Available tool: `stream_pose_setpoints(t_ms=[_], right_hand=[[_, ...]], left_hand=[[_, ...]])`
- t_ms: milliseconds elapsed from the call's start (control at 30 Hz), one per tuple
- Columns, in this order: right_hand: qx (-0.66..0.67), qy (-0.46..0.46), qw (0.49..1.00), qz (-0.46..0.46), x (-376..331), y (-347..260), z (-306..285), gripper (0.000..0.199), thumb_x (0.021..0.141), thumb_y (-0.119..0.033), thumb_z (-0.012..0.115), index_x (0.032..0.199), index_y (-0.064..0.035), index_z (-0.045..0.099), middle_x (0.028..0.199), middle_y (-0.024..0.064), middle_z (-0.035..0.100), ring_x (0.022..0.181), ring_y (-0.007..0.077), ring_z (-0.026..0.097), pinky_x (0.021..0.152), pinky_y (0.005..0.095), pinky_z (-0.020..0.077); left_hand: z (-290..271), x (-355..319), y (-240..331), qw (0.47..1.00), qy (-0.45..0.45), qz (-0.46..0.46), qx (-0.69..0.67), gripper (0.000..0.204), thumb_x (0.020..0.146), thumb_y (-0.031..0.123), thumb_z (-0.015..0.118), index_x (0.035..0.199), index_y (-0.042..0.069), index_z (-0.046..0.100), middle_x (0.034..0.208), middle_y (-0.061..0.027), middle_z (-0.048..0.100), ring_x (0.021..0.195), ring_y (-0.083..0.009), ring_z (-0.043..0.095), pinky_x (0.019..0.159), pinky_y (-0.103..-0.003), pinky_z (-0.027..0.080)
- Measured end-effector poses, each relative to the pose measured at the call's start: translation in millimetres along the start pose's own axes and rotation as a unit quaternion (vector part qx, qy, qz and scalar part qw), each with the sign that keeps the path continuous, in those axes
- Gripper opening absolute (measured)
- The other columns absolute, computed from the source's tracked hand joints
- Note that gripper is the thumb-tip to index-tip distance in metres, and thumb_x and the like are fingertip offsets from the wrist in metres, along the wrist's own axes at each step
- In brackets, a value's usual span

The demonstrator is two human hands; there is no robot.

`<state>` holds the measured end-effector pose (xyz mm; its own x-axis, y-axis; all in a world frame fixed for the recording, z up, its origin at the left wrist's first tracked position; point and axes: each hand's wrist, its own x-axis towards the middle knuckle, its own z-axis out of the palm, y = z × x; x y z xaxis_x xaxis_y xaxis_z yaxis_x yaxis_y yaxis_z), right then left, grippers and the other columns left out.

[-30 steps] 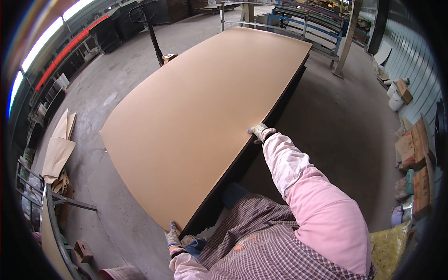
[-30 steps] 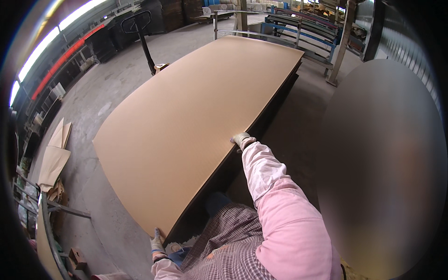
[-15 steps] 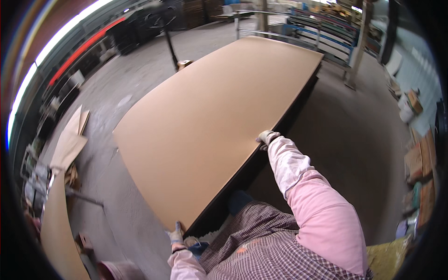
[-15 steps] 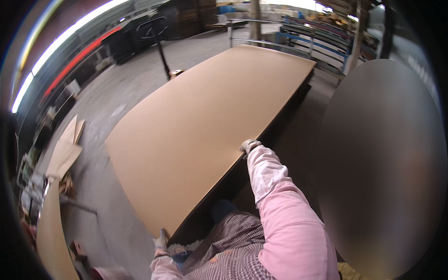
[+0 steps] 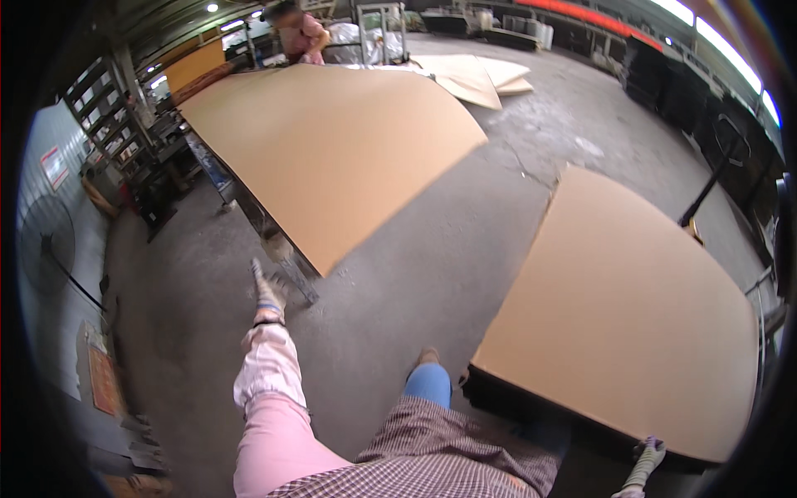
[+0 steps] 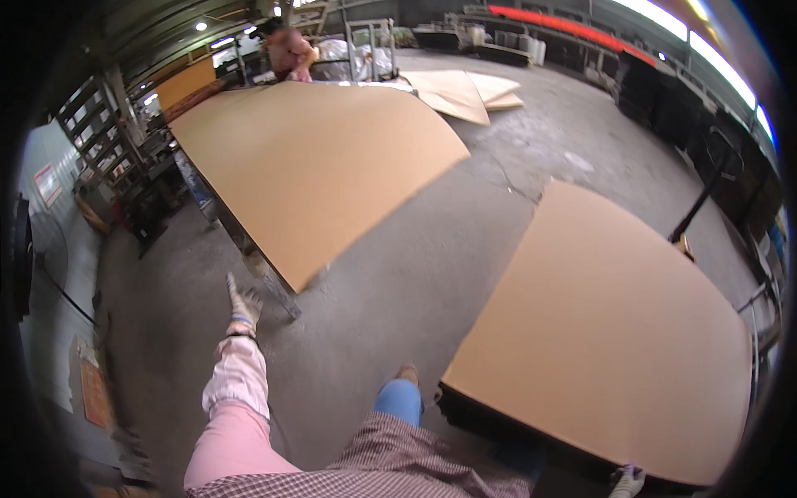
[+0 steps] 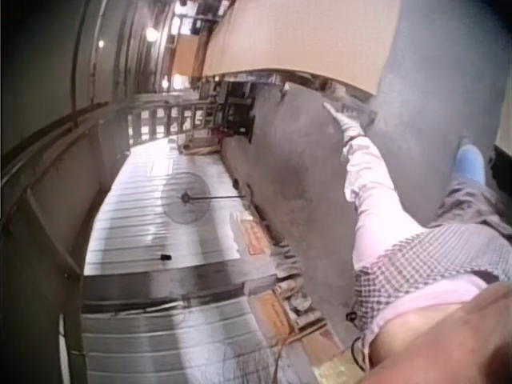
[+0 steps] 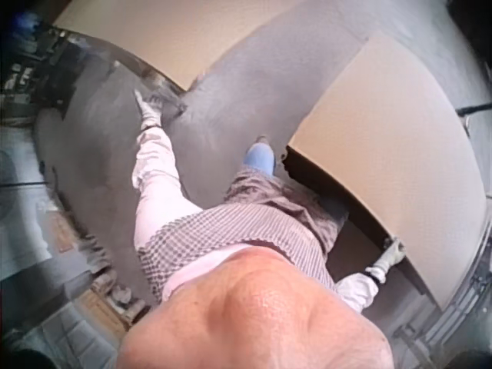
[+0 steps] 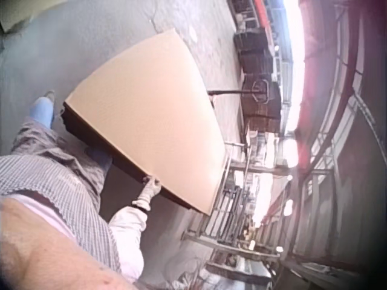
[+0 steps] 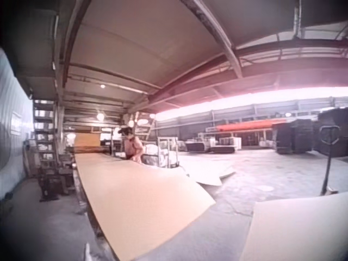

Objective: Picking up large cardboard sheets from a pallet and stacking them on a nearby work surface.

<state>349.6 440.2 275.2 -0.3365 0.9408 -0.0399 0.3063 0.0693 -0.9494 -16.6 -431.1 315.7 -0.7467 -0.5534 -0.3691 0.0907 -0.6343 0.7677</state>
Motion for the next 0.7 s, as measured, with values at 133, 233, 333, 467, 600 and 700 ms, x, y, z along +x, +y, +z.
stream_pose_setpoints(t_ms=[133,233,333,467,600,700], right_hand=[[0.037,-0.305,0.95,-0.047,-151.1,-118.4,191.9,0.005,0.072,-0.007,0.052,0.07,-0.006,0.047,0.062,0.0031,0.05,0.05,0.0115,0.045,0.047,0.0245,0.0389],[0.08,-0.533,0.839,-0.082,-248.1,-170.2,324.3,0.038,0.071,-0.018,0.063,0.1,0.0018,0.051,0.08,0.0082,0.056,0.072,0.0141,0.053,0.066,0.0254,0.0431],[0.292,-0.68,0.673,0.012,-330.1,-260.3,408.9,0.084,0.067,-0.012,0.067,0.13,-0.0085,0.012,0.116,0.0143,0.039,0.092,0.0169,0.045,0.076,0.0277,0.0406],[0.531,-0.507,0.669,-0.114,-292.5,-434.9,399.8,0.034,0.075,-0.019,0.056,0.1,0.0014,0.047,0.092,0.0042,0.052,0.08,0.0142,0.046,0.069,0.0252,0.0385],[0.3,-0.066,0.779,-0.546,-203.6,-533.8,283.1,0.013,0.067,0.005,0.043,0.067,-0.007,0.049,0.067,0.0007,0.05,0.06,0.0105,0.048,0.056,0.0229,0.0421],[0.291,-0.136,0.677,-0.662,-100.0,-536.2,167.1,0.034,0.084,-0.031,0.041,0.063,-0.0038,0.044,0.058,0.0031,0.044,0.055,0.0112,0.041,0.05,0.0248,0.0334]], left_hand=[[112.8,22.1,-44.7,0.969,-0.215,0.062,0.104,0.054,0.07,0.039,0.056,0.11,0.007,0.041,0.106,-0.0077,0.046,0.095,-0.0186,0.044,0.082,-0.031,0.034],[256.5,-63.2,-48.2,0.938,-0.344,0.003,0.04,0.02,0.071,0.027,0.059,0.078,0.01,0.055,0.07,0.0011,0.055,0.055,-0.0076,0.047,0.047,-0.02,0.037],[317.0,-148.2,-7.7,0.893,-0.421,-0.111,-0.113,0.009,0.073,0.017,0.058,0.072,0.008,0.055,0.062,-0.0004,0.054,0.047,-0.0085,0.048,0.038,-0.016,0.036],[339.7,-229.0,14.6,0.708,-0.682,-0.177,-0.043,0.022,0.076,0.026,0.053,0.08,0.004,0.056,0.075,-0.0101,0.059,0.07,-0.0178,0.058,0.065,-0.031,0.049],[307.6,-145.2,92.6,0.794,-0.56,-0.157,-0.176,0.051,0.079,0.035,0.042,0.112,-0.003,0.038,0.113,-0.0213,0.043,0.099,-0.0348,0.047,0.086,-0.046,0.039],[347.3,-129.5,114.0,0.942,-0.305,-0.091,-0.106,0.061,0.066,0.048,0.056,0.101,-0.001,0.043,0.096,-0.0198,0.05,0.086,-0.0302,0.05,0.081,-0.041,0.042]])
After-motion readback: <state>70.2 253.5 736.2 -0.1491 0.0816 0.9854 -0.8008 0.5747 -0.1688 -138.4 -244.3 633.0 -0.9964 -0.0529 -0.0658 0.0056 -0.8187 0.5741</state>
